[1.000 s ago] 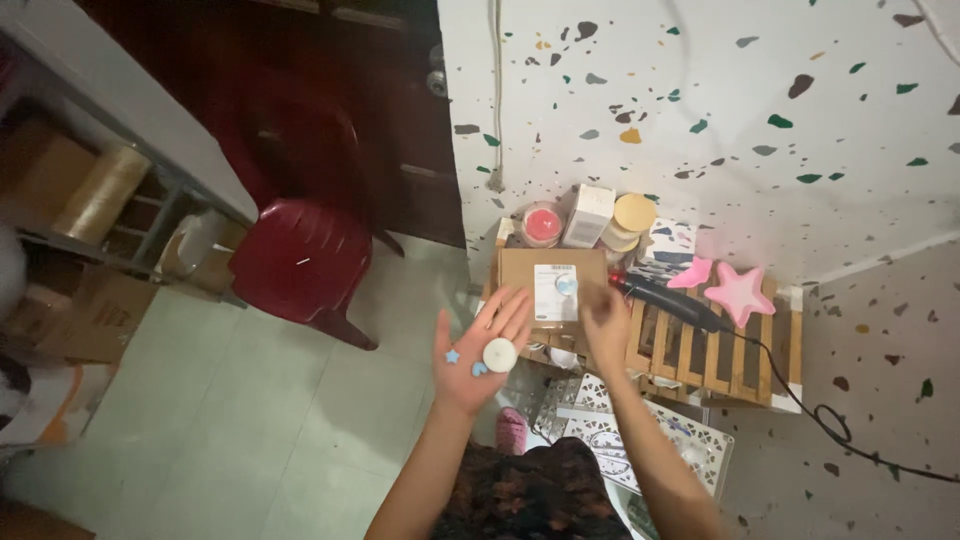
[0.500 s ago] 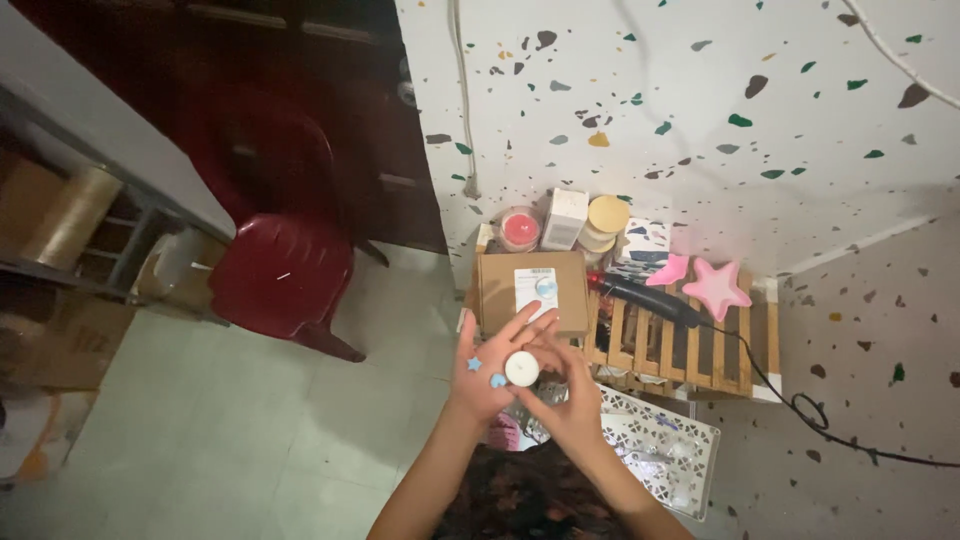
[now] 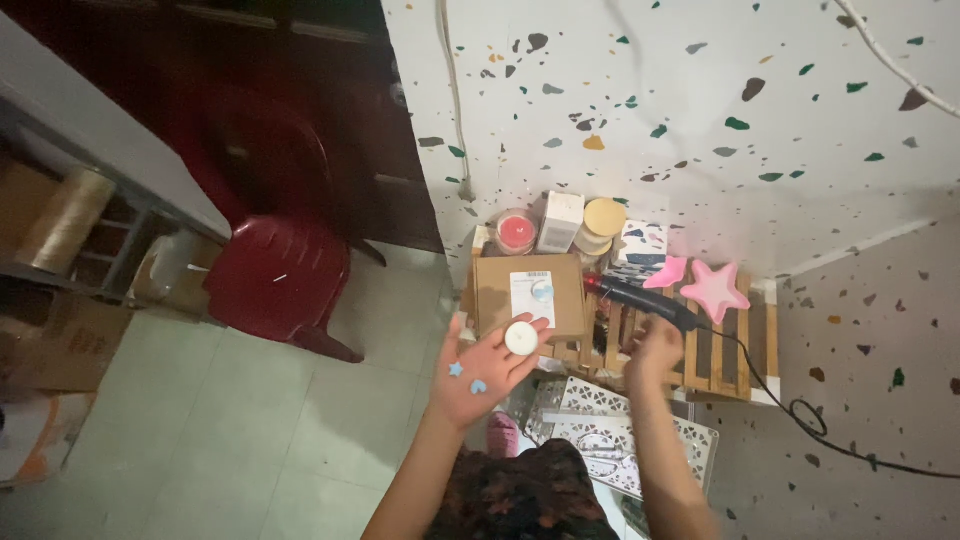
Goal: Inspecting and cleaning small decorative candles using a heat tool and hands.
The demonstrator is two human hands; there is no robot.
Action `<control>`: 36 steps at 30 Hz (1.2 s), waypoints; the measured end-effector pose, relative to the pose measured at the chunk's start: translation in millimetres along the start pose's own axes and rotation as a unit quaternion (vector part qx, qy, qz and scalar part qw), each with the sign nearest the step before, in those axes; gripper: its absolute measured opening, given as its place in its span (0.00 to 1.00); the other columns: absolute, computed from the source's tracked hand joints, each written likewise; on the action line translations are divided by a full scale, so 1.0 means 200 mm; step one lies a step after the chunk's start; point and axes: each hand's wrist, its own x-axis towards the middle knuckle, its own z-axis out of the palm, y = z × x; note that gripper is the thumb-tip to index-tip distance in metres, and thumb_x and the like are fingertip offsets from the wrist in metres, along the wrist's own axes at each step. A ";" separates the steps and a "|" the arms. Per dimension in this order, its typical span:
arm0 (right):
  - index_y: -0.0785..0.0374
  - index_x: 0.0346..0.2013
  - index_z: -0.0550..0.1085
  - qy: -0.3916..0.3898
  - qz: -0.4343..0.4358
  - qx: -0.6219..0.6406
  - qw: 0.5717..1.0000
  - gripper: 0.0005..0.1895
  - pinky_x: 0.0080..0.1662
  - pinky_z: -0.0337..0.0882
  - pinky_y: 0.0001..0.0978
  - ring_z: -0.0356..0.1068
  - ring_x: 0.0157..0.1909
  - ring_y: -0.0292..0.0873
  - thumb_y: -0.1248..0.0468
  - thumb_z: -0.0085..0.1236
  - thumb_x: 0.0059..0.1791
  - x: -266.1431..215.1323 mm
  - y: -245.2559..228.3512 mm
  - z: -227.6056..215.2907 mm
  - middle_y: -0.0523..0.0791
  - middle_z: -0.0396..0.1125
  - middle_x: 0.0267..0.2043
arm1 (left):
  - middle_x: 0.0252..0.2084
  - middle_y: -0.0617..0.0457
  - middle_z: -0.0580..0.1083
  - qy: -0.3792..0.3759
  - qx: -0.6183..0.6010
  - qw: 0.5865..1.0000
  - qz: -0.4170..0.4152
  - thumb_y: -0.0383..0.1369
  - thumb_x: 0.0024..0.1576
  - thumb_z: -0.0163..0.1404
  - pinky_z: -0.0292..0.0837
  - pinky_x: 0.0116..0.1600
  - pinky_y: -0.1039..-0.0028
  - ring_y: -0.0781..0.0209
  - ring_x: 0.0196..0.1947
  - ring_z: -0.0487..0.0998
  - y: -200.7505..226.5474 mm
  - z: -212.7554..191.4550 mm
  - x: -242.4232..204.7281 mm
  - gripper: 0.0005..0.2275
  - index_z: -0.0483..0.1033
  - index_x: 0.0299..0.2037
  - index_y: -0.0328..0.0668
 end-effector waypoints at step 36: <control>0.64 0.61 0.62 -0.483 -0.422 0.136 0.755 0.19 0.43 0.77 0.48 0.74 0.37 0.52 0.60 0.60 0.63 -1.16 -1.59 0.37 0.52 0.67 0.44 | 0.79 0.34 0.46 -0.050 0.052 0.995 0.064 0.66 0.61 0.34 0.35 0.80 0.59 0.44 0.80 0.44 -0.02 0.25 -0.12 0.48 0.41 0.76 0.23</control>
